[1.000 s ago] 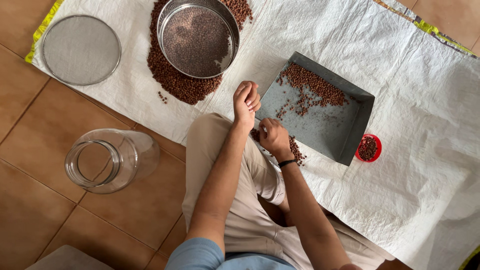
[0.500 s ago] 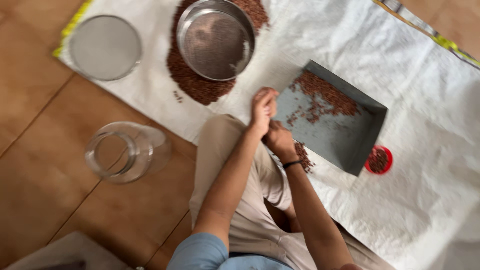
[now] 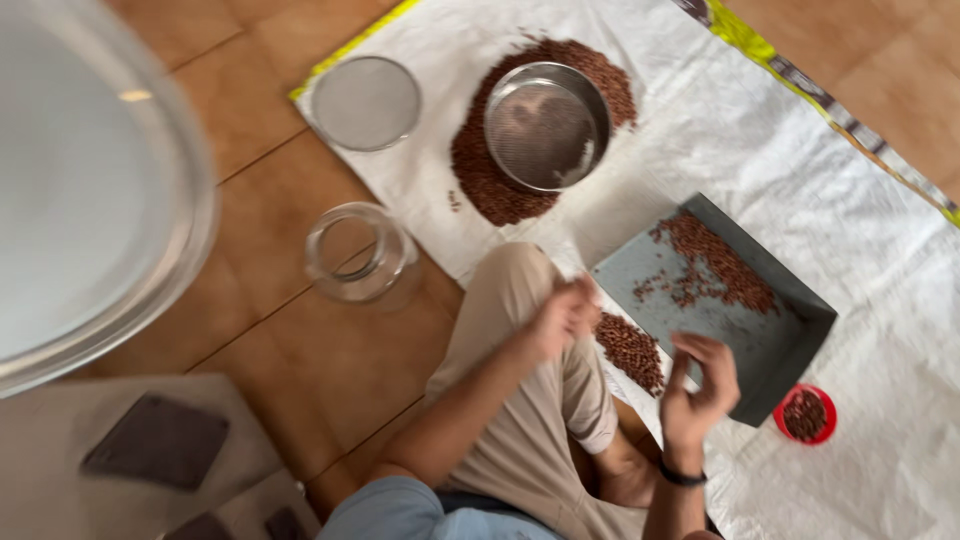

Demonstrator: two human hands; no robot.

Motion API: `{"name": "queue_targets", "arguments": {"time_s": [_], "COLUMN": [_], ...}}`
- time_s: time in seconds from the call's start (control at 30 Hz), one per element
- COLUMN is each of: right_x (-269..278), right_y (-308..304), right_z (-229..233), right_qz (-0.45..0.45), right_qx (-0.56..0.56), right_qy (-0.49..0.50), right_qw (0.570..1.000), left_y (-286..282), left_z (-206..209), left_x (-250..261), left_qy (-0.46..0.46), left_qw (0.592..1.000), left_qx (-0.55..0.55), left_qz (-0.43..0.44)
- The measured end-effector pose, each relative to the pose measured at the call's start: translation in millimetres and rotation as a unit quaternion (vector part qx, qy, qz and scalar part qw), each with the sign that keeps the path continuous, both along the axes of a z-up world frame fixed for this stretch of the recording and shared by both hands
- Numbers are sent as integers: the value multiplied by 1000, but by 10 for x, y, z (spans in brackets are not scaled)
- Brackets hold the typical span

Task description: The person sits on a white cloth on the floor and sorts brown seeds by hand from a metal tray into a small red bowl. The person then uses a metal sieve to sift the remaining seeds and transfers them into a larger metal bowl.

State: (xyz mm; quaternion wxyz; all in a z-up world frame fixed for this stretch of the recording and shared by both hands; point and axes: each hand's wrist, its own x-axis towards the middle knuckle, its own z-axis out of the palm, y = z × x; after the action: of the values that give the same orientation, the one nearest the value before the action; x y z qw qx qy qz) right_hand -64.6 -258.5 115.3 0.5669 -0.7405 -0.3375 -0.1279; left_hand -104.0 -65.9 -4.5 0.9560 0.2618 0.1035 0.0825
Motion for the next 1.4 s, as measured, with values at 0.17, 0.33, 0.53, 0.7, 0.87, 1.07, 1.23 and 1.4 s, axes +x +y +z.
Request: {"name": "queue_targets", "arguments": {"time_s": [0.17,0.33,0.53,0.7,0.87,1.07,1.23,1.4], "right_x": [-245,-559,-875,-1063,-1082,-1093,-1004,-681], "right_y": [-479,-717,-656,-675,-833,-1041,-1288,-1353], "right_z": [-456,-723,-421,-137,-133,-39,470,1083], "right_qz": [33,16,70,87,117,57,-139,-118], "right_qx": [91,54,-4,-52,-7,64,-13,-248], "right_qy": [179,250,166,128,179,211,-3,-184], "right_qw": [979,967,984,987,977,974,990,944], "left_y": [1436,1639,1148,955,563,-34,-471,-693], "left_z": [559,1602,2797,2904,2504,2068,1344,1129], "left_x": [-1230,-2591,-2504,-2283,-1872,-1382,-1131,-897], "left_qy": [42,32,0,10,-69,-58,-135,-43], "left_qw": [803,571,540,488,785,955,980,987], "left_qx": [245,503,574,577,364,166,133,155], "left_qz": [541,648,615,655,496,238,56,-4]}}
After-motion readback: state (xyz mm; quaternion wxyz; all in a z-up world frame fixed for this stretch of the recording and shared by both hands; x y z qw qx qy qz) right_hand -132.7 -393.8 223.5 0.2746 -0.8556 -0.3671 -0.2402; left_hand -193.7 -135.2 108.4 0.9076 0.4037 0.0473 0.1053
